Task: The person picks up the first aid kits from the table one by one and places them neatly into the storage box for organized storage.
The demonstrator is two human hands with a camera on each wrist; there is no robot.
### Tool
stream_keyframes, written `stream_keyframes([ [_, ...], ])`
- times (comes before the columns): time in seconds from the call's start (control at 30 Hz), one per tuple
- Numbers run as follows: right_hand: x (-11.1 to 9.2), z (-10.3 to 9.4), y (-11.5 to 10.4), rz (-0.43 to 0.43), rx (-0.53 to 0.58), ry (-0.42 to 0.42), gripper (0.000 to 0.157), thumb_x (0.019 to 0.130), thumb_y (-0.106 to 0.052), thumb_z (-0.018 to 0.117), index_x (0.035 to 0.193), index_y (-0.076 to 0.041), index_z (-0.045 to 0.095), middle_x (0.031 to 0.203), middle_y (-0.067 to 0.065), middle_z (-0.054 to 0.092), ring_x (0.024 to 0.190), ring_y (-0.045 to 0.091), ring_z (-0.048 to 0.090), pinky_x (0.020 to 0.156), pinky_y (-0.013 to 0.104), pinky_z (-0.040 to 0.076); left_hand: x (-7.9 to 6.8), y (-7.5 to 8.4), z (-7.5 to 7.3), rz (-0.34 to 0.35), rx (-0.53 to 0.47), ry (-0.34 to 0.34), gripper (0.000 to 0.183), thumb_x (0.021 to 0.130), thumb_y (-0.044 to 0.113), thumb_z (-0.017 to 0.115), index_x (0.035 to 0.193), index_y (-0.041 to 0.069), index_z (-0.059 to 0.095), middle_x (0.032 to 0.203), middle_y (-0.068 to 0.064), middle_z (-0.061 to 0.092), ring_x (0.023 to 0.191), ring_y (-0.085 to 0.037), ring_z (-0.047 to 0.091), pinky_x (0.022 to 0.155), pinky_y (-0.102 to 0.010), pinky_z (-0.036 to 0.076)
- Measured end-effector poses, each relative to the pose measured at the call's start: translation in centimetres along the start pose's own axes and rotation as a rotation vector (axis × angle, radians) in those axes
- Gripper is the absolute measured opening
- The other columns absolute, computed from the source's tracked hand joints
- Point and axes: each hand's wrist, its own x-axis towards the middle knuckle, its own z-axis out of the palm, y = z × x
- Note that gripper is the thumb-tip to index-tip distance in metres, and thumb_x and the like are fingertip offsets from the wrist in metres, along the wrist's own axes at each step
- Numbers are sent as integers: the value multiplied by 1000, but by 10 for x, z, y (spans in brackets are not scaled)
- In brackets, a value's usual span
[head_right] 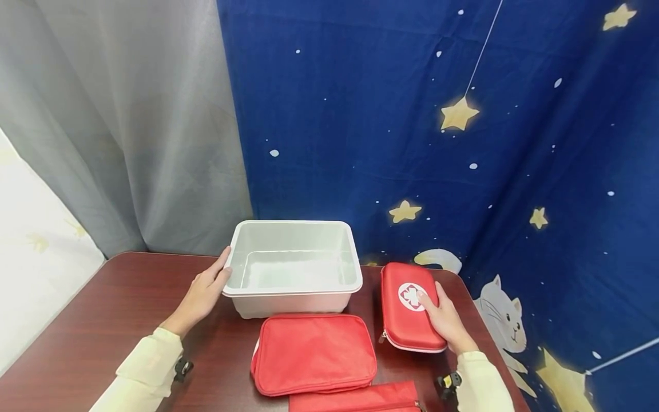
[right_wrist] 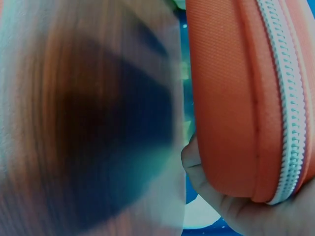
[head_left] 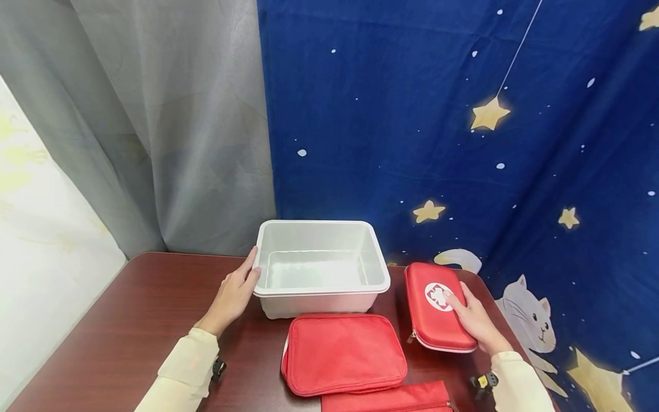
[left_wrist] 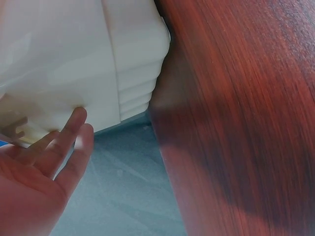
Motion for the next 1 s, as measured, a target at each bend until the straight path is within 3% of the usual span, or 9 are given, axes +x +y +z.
stream_keyframes([
  [0.3, -1, -3, -24, -1, 56, 31, 72, 93, -48, 43, 148, -15, 9, 113, 22, 52, 73, 13, 65, 65, 31, 54, 1, 1, 0, 0, 1, -6, 54, 97, 42, 32, 147, 24, 20, 144, -8, 35, 126, -27, 42, 99, -53, 33],
  [0.43, 1, -4, -35, -16, 58, 42, 74, 93, -50, 41, 148, -16, 5, 115, 22, 50, 72, 12, 64, 63, 30, 54, 1, 0, 0, 6, -6, -6, 53, 97, 42, 32, 147, 28, 18, 145, -7, 34, 127, -26, 41, 100, -52, 33],
  [0.53, 1, -5, -42, -18, 64, 36, 76, 93, -50, 40, 149, -18, -1, 119, 23, 47, 72, 10, 63, 64, 30, 54, 1, 1, 0, 8, -7, -1, 53, 97, 43, 32, 147, 28, 19, 144, -8, 35, 127, -26, 41, 100, -52, 33],
  [0.7, 1, -5, -53, -14, 84, 39, 74, 93, -50, 41, 149, -21, 1, 119, 23, 46, 72, 10, 63, 64, 30, 54, 2, 1, 0, 11, 0, 5, 54, 97, 43, 32, 147, 24, 21, 143, -8, 36, 125, -27, 43, 98, -53, 34],
  [1.0, 2, 3, -76, -66, 187, -5, 73, 93, -48, 43, 149, -20, 4, 115, 18, 48, 71, 8, 64, 63, 30, 54, 0, -1, 0, 8, 16, 7, 53, 97, 41, 33, 147, 26, 21, 143, -8, 37, 125, -28, 43, 97, -53, 35],
])
